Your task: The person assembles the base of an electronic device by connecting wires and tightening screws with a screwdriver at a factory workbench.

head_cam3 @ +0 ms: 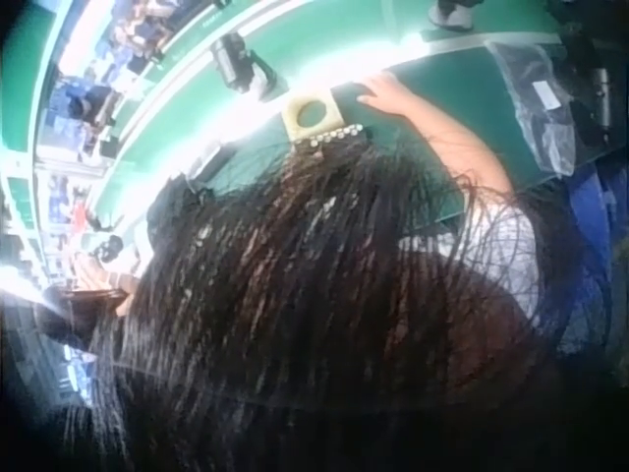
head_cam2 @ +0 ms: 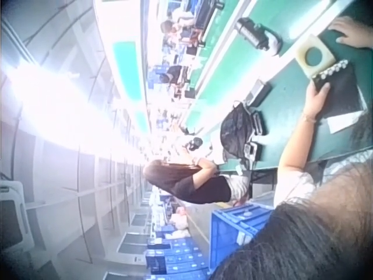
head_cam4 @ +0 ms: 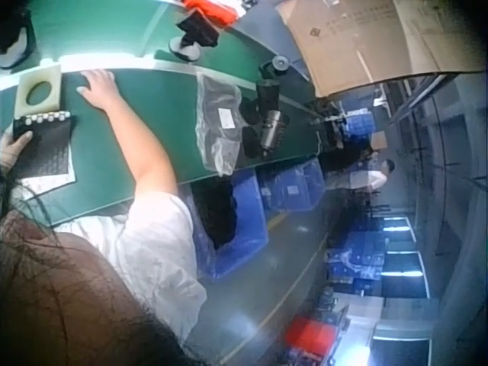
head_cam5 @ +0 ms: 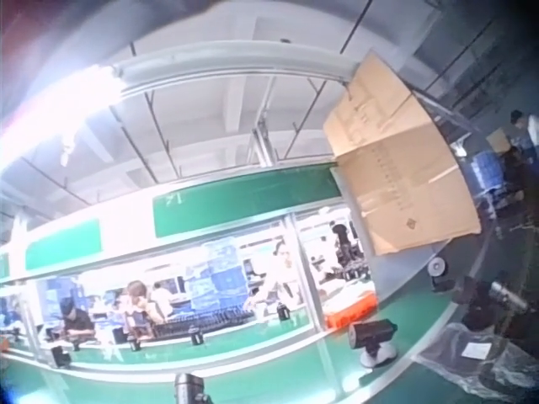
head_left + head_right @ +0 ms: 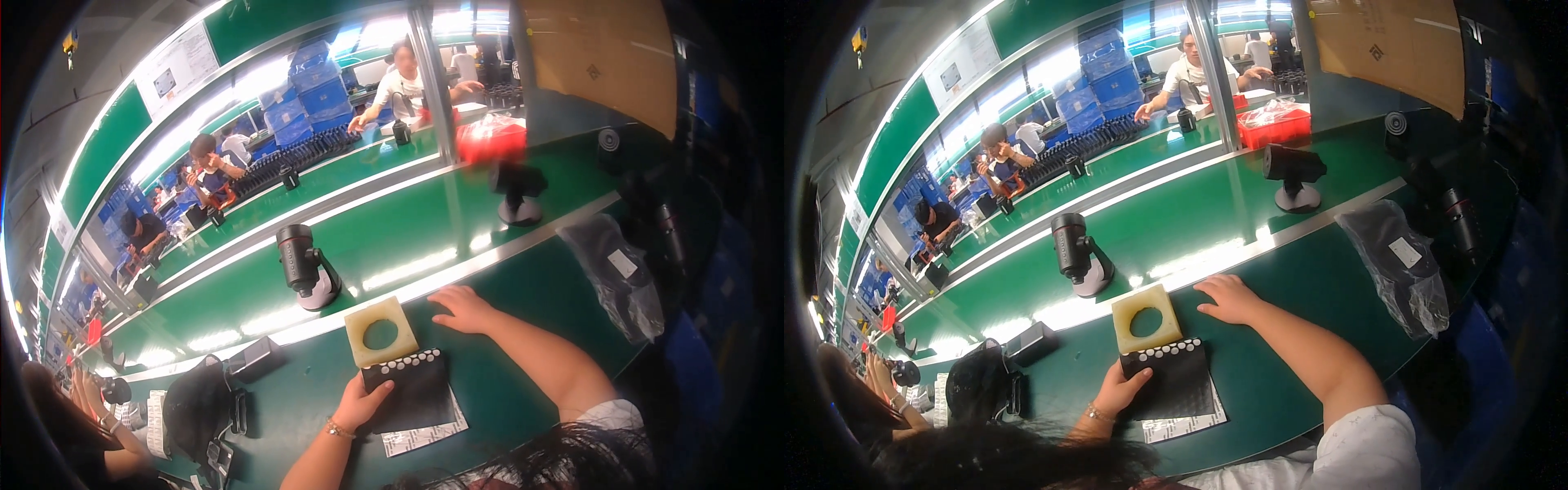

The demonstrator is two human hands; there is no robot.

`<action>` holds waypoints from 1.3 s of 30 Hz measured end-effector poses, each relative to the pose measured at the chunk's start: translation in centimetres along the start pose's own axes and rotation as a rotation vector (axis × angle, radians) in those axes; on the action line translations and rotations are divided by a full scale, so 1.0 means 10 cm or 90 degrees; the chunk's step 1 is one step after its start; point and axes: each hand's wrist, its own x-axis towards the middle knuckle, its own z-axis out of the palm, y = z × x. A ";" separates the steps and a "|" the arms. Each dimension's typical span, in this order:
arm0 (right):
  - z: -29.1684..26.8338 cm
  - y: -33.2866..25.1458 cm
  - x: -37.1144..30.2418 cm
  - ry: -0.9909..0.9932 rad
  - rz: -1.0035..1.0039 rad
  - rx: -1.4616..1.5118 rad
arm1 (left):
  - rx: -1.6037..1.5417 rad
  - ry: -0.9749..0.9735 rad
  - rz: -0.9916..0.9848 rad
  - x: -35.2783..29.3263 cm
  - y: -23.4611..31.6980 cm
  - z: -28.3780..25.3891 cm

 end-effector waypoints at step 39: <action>-0.74 2.12 0.32 0.306 0.269 -0.197 | 0.111 0.026 -0.118 0.03 0.04 0.01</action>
